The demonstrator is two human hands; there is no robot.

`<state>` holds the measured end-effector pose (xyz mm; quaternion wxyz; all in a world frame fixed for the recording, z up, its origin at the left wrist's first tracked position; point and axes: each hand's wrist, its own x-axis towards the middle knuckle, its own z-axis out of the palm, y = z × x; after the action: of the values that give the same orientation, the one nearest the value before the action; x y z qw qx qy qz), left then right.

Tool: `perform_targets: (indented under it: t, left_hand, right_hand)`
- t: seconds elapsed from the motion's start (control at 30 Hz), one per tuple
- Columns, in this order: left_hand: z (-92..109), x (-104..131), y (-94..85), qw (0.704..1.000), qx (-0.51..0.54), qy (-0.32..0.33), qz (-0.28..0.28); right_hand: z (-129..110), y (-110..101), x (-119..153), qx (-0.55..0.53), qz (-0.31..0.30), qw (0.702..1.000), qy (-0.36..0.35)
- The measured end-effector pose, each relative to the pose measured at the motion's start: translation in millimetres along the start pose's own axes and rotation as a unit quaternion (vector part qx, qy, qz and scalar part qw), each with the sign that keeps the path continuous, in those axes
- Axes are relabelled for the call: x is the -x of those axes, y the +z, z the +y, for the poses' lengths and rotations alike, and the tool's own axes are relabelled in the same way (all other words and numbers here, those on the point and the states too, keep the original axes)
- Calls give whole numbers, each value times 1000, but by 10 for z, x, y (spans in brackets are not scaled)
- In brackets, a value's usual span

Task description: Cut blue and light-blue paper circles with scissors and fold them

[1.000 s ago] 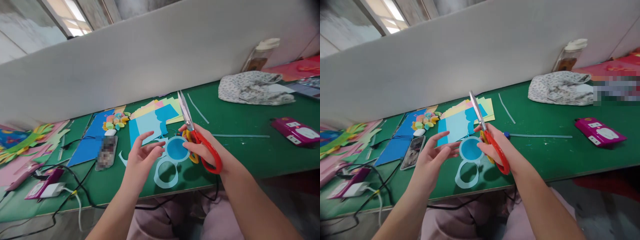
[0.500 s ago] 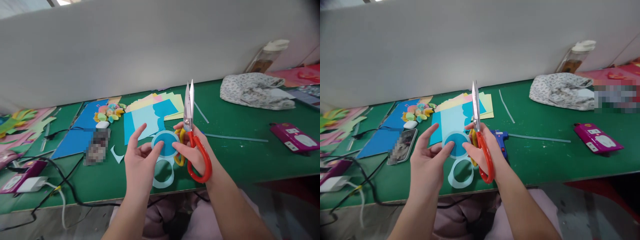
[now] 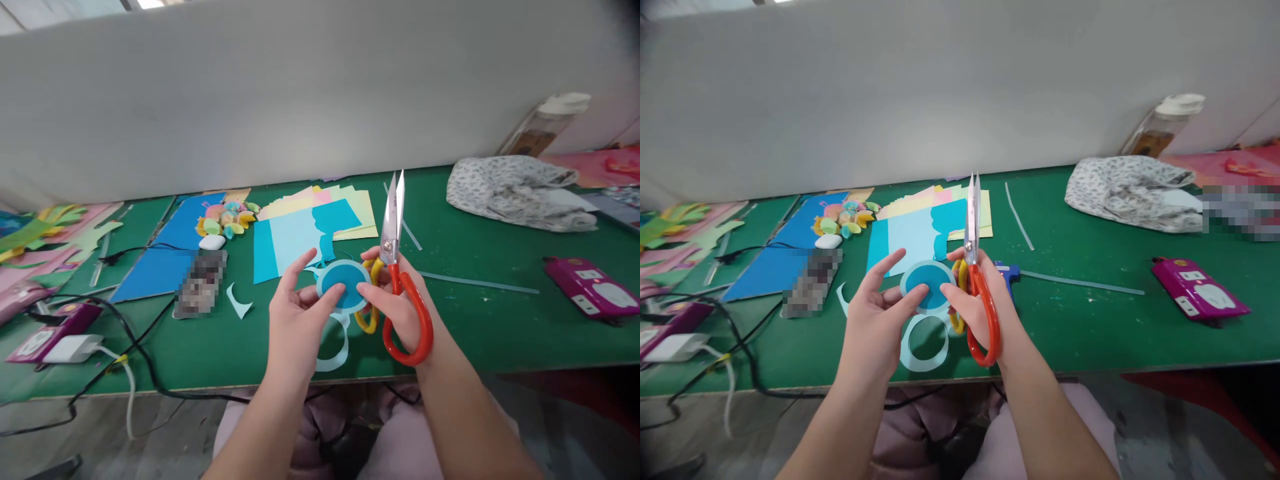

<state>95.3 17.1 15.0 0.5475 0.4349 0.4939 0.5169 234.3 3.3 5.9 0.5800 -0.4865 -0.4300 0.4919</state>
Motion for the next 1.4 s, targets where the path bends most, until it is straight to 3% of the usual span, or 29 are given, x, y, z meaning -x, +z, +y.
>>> perform_targets:
  t: [0.4, 1.13, 1.4]
  left_hand:
    - [67, 53, 90, 1000, -13, -6, 2]
    - [47, 32, 58, 999, -50, 0, -3]
    - [-70, 38, 100, 997, 75, -17, 16]
  right_hand:
    - [47, -59, -37, 0, 7, 999, -45]
    - [30, -18, -9, 7, 27, 999, -43]
    - [137, 121, -5, -17, 89, 994, -69]
